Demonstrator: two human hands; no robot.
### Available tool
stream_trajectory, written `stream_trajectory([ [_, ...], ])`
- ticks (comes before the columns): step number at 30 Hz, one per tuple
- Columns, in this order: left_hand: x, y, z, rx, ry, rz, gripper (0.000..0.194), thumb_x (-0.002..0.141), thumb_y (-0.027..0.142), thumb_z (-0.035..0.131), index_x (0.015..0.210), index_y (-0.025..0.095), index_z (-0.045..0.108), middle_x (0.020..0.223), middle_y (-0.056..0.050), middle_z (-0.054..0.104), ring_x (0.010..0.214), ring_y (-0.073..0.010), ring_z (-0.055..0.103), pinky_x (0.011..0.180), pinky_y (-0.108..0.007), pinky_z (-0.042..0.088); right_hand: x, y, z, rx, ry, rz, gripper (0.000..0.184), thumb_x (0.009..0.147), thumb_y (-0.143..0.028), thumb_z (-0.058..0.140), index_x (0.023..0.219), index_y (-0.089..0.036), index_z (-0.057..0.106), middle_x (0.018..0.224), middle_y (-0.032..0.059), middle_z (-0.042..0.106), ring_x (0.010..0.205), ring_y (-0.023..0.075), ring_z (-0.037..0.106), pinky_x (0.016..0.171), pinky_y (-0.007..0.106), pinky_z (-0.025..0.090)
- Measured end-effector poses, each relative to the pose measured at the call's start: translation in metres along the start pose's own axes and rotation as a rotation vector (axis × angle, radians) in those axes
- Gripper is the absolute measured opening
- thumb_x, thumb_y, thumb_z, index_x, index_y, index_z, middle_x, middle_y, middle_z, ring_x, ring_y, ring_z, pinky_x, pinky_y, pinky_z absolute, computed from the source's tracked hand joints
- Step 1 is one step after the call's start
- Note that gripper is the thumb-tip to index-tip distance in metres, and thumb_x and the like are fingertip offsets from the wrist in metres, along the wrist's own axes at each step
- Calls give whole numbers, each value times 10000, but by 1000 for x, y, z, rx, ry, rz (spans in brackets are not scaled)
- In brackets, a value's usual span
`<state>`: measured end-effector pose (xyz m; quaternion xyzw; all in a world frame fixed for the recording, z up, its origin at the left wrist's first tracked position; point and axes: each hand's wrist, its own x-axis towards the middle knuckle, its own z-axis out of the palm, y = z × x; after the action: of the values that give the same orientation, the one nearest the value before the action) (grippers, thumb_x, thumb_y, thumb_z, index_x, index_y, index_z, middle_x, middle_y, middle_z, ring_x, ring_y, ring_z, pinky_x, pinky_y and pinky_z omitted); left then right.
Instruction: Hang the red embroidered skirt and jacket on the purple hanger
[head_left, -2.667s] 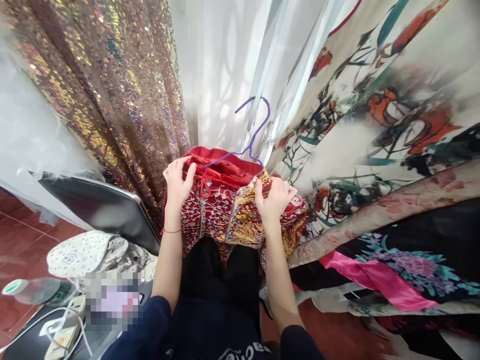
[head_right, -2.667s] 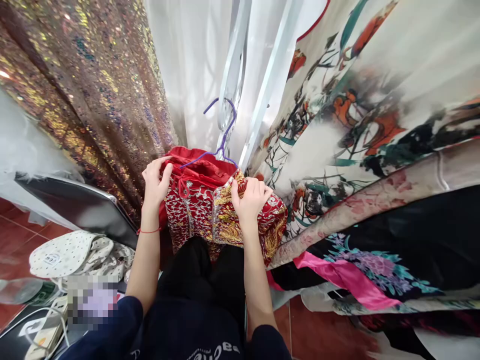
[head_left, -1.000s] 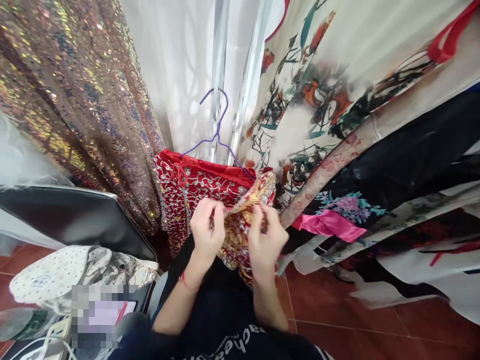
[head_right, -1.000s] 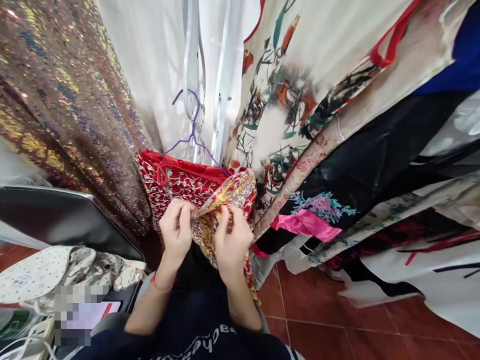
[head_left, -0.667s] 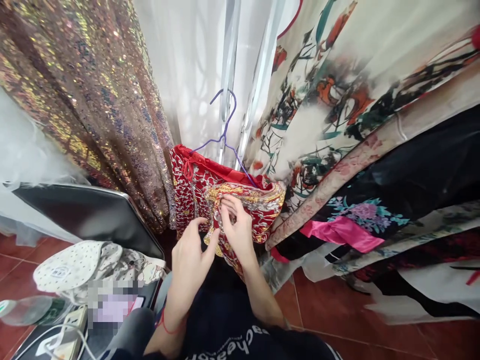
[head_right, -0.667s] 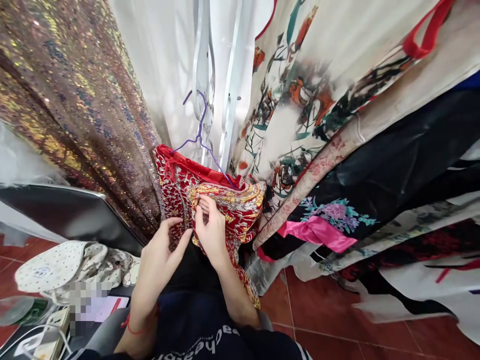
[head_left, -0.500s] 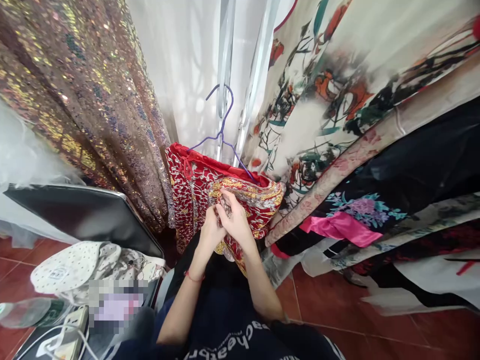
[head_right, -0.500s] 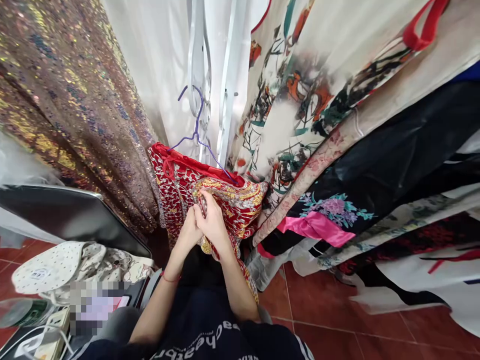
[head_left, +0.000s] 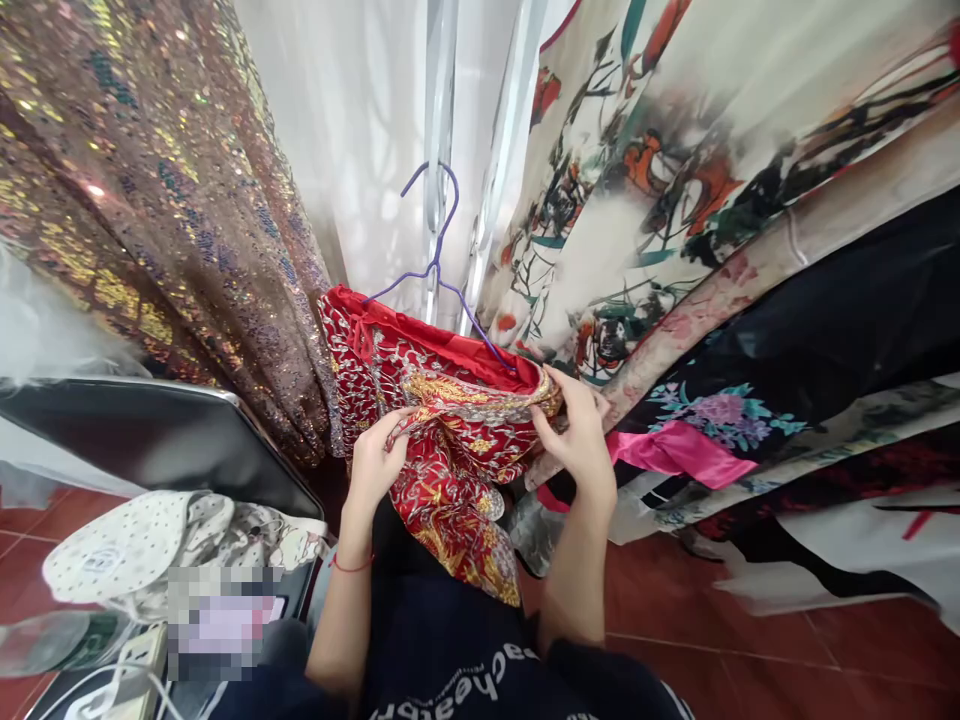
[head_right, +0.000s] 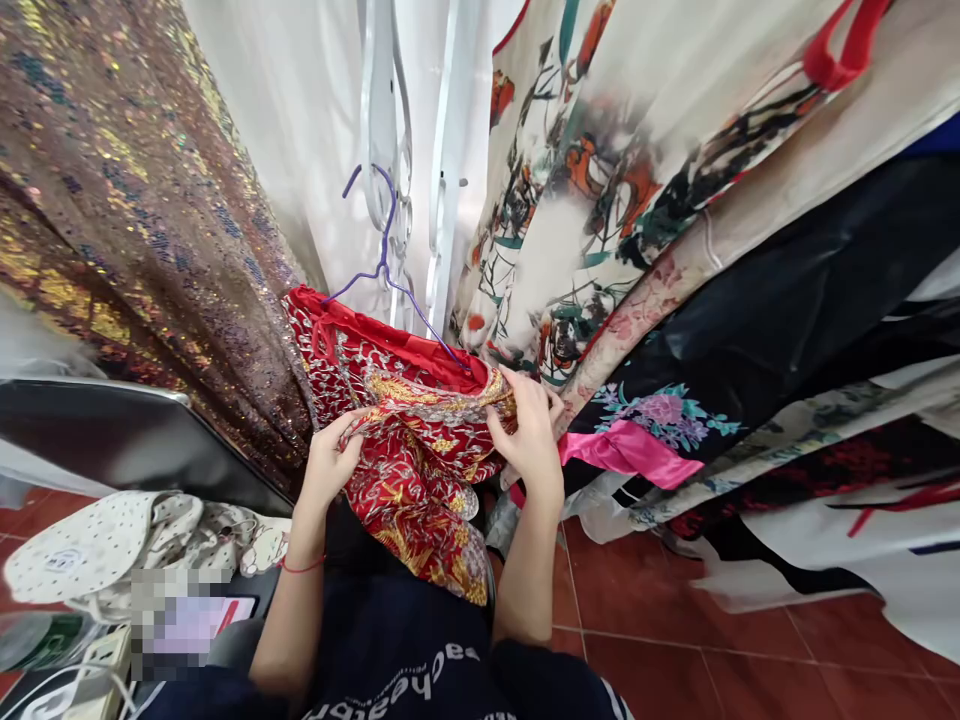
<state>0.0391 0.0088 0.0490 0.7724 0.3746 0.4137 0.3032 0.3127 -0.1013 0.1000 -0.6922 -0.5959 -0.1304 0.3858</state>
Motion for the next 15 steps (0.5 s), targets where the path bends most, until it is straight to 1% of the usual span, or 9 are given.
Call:
stream_trajectory([
  [2, -1, 2, -8, 63, 12, -11, 335, 840, 170, 472, 1068, 219, 712, 981, -19, 773, 791, -174, 704, 777, -281, 533, -4, 6, 1, 2, 2, 12, 351, 942, -409, 573, 1239, -225, 606, 1187, 96, 716, 1118, 278, 627, 1020, 490, 378],
  [4, -1, 6, -19, 133, 65, -3, 249, 831, 199, 505, 960, 211, 718, 776, 8, 735, 593, -140, 615, 635, -259, 483, -9, 4, -3, 3, 1, 18, 334, 941, -490, 592, 1120, -215, 651, 1049, 78, 743, 969, 250, 658, 928, 428, 407],
  [5, -1, 9, -25, 157, 97, 7, 216, 826, 212, 522, 926, 209, 714, 724, 19, 712, 556, -129, 586, 605, -252, 462, -12, 1, -7, 5, -10, 14, 344, 936, -519, 598, 1073, -210, 663, 989, 69, 746, 901, 236, 661, 880, 401, 415],
  [7, -1, 17, -40, 181, 146, 26, 181, 818, 227, 551, 905, 211, 710, 736, 27, 716, 590, -123, 609, 619, -236, 463, -19, -8, -19, 11, -33, 3, 353, 928, -548, 606, 965, -204, 677, 868, 46, 735, 775, 207, 643, 791, 359, 418],
  [9, -2, 28, -54, 201, 160, 45, 199, 816, 221, 565, 942, 221, 720, 844, 28, 755, 672, -123, 657, 673, -227, 483, -25, -21, -34, 21, -40, -17, 348, 915, -541, 630, 838, -203, 664, 747, 18, 696, 667, 178, 594, 717, 332, 408],
  [10, -2, 35, -61, 220, 154, 53, 217, 823, 216, 565, 964, 231, 729, 877, 32, 765, 682, -120, 664, 681, -226, 484, -29, -29, -42, 39, -42, -39, 335, 911, -516, 649, 789, -204, 645, 696, 3, 667, 625, 165, 563, 684, 321, 402],
  [13, -3, 55, -78, 321, 150, 91, 231, 854, 210, 558, 982, 253, 746, 881, 41, 773, 676, -117, 666, 674, -236, 479, -39, -55, -66, 164, -56, -156, 252, 898, -346, 699, 726, -210, 574, 601, -36, 570, 567, 136, 492, 622, 297, 396],
  [15, -4, 67, -87, 391, 186, 138, 205, 855, 190, 556, 935, 243, 738, 888, 28, 768, 749, -137, 686, 715, -254, 486, -46, -73, -77, 289, -88, -259, 166, 892, -211, 675, 764, -212, 570, 631, -31, 571, 614, 139, 522, 659, 299, 437],
])
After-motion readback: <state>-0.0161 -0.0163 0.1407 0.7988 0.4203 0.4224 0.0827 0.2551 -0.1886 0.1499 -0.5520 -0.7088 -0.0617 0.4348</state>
